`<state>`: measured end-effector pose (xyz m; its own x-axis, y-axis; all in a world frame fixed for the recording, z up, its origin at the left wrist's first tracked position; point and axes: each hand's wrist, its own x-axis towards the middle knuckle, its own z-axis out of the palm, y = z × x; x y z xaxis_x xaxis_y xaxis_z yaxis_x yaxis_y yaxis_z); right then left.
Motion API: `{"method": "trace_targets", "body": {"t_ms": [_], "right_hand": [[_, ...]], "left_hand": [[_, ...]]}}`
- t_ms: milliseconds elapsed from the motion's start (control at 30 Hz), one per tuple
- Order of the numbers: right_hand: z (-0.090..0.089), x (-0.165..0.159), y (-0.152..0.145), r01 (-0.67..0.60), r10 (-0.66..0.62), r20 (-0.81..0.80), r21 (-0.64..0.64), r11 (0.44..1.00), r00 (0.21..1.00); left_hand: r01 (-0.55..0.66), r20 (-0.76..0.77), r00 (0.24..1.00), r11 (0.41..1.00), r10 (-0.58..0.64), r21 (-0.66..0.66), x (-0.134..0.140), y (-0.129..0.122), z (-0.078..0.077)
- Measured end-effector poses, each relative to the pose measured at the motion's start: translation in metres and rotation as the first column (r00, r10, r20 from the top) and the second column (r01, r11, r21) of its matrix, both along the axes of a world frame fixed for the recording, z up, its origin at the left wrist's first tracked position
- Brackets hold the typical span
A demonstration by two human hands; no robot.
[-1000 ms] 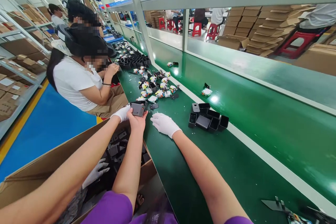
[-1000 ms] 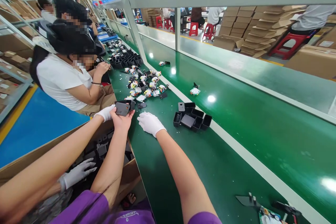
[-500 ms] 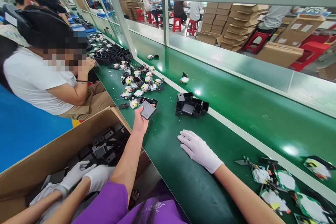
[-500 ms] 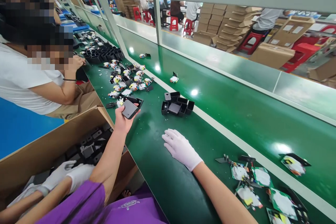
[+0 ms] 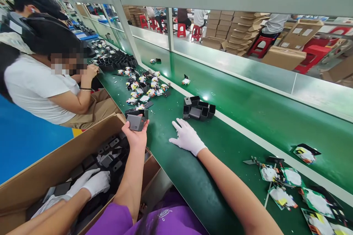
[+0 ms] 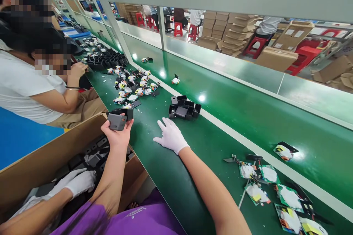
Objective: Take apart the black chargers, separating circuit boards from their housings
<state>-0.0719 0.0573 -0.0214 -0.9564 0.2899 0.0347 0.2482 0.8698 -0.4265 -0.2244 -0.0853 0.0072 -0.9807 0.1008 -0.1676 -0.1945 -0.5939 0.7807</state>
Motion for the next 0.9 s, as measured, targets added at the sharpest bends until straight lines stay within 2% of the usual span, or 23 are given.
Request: {"method": "trace_targets", "body": {"t_ms": [133,267,367,433,533,667,767,900], "right_hand": [[-0.001,-0.064,-0.001,-0.030,0.030,-0.021,0.020,0.999,0.999],[0.003,-0.117,-0.005,-0.114,0.116,-0.032,0.066,0.991,0.993],[0.008,-0.139,-0.009,-0.228,0.233,-0.042,0.109,0.968,0.971],[0.010,-0.141,-0.011,-0.309,0.318,-0.046,0.135,0.941,0.947],[0.009,-0.118,-0.011,-0.403,0.416,-0.054,0.168,0.900,0.908],[0.003,-0.047,-0.008,-0.431,0.449,-0.063,0.193,0.882,0.891],[0.001,0.012,-0.005,-0.361,0.382,-0.071,0.207,0.909,0.921],[-0.003,0.070,0.012,-0.186,0.211,-0.094,0.228,0.956,0.973]], "left_hand": [[-0.052,-0.026,0.998,0.999,0.052,-0.016,0.005,-0.014,0.001],[-0.049,-0.034,0.998,0.998,0.048,-0.043,0.015,-0.031,-0.007],[-0.035,-0.038,0.999,0.996,0.033,-0.078,0.018,-0.042,-0.014],[-0.043,-0.040,0.998,0.994,0.040,-0.097,0.017,-0.046,-0.016],[-0.048,-0.039,0.998,0.993,0.044,-0.111,0.017,-0.045,-0.012],[0.005,0.013,1.000,0.995,-0.004,-0.102,0.022,-0.031,-0.005],[0.076,0.040,0.997,0.993,-0.073,-0.093,0.030,-0.012,-0.007],[0.201,0.009,0.980,0.972,-0.201,-0.126,0.044,0.013,-0.014]]}}
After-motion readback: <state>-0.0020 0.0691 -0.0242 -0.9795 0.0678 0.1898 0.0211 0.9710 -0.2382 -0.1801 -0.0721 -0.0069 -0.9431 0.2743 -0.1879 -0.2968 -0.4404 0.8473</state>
